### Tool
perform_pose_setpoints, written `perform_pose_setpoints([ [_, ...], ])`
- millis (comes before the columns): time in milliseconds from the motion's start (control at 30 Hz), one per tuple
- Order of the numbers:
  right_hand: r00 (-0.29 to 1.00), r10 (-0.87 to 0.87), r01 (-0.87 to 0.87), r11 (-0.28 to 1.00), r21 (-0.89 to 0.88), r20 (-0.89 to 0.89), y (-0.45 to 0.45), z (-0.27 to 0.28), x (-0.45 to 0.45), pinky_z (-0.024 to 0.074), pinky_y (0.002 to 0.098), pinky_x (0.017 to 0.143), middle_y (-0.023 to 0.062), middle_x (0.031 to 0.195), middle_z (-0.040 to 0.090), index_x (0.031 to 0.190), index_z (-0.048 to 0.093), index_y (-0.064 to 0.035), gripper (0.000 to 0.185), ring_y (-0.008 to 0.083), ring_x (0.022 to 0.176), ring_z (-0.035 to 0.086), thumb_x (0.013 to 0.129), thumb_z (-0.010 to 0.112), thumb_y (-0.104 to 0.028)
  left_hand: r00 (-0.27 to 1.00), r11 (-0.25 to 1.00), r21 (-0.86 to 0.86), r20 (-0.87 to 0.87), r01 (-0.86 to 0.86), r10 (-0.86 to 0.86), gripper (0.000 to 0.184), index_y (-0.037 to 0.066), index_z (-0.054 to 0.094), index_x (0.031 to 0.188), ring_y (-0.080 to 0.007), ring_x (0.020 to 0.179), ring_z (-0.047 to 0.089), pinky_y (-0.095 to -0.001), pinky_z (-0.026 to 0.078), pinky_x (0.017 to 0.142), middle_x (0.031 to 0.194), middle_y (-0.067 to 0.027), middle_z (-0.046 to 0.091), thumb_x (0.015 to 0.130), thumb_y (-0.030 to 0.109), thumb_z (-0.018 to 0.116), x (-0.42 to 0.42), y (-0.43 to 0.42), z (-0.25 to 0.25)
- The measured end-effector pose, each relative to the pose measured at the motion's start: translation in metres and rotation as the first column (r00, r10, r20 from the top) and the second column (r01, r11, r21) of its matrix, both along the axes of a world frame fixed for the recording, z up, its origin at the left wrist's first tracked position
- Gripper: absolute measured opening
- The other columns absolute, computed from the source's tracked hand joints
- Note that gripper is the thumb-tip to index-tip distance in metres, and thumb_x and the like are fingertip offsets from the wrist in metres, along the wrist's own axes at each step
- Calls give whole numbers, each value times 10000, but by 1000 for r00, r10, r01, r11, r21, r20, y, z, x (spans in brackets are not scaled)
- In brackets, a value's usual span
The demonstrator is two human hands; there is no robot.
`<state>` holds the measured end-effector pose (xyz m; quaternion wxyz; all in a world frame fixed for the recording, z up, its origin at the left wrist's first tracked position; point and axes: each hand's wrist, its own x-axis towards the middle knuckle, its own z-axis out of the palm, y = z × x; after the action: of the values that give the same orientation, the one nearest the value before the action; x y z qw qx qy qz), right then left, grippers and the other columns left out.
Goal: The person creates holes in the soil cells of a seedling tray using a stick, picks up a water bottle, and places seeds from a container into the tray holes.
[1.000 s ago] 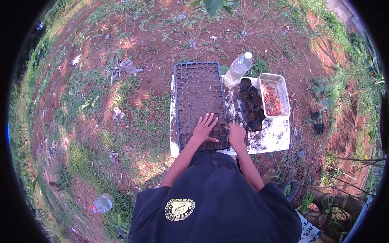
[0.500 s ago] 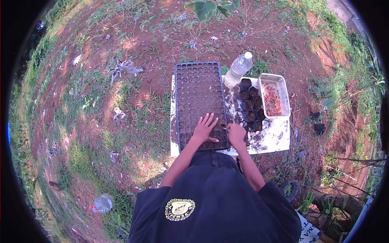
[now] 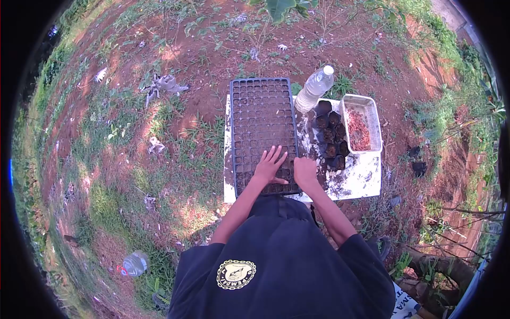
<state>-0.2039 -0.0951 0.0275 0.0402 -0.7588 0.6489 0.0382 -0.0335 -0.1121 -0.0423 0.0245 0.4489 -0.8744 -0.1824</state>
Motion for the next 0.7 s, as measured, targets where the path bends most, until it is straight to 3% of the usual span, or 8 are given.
perform_pose_setpoints([
  [167,998,56,-55,997,55,-24,13,-13,15,562,437,663,181,831,660,835,684,-41,141,327,771,705,874,582,-130,1000,1000,-12,-4,-1,1,1289,214,202,1578,-342,1510,138,-539,191,1203,1642,-123,141,548,780,730,2,0,-3],
  [233,992,-90,84,994,63,92,20,-17,9,560,464,692,211,897,632,880,669,-15,146,366,790,690,897,559,-109,999,1000,-26,-48,-14,13,1283,217,208,1577,-341,1509,146,-540,192,1203,1641,-123,146,549,785,724,2,1,-4],
  [333,963,-163,136,982,133,215,29,-11,-3,547,498,707,236,938,609,915,639,-2,141,406,805,667,917,531,-92,999,1000,-17,-49,-15,14,1281,213,211,1577,-341,1508,149,-539,192,1203,1641,-122,148,551,780,727,1,1,-3],
  [433,964,-169,158,985,68,207,36,-14,2,537,523,720,240,939,595,955,627,16,137,422,822,655,906,535,-73,999,1000,-15,-46,-16,15,1281,209,210,1577,-341,1508,151,-540,191,1203,1640,-123,150,552,774,732,0,1,-3],
  [567,965,-183,157,977,144,188,35,-20,9,552,503,751,260,1024,572,967,627,27,141,420,873,654,905,536,-60,999,1000,-14,-37,-21,21,1283,204,211,1576,-343,1507,153,-538,191,1203,1638,-127,156,551,771,734,1,2,-1],
  [633,919,-229,193,971,140,321,37,-23,-2,540,521,781,251,1025,579,1014,630,33,170,437,876,643,881,549,-35,999,1000,1,-48,-25,25,1266,200,216,1574,-343,1506,158,-533,190,1204,1637,-131,160,566,765,731,0,3,3],
  [700,876,-280,204,953,224,393,28,-16,-21,538,498,831,218,1003,648,1049,676,-9,269,409,931,659,780,655,-7,996,1000,8,-89,-19,20,1213,196,220,1574,-365,1501,165,-543,193,1199,1634,-143,163,617,756,711,3,2,3],
])
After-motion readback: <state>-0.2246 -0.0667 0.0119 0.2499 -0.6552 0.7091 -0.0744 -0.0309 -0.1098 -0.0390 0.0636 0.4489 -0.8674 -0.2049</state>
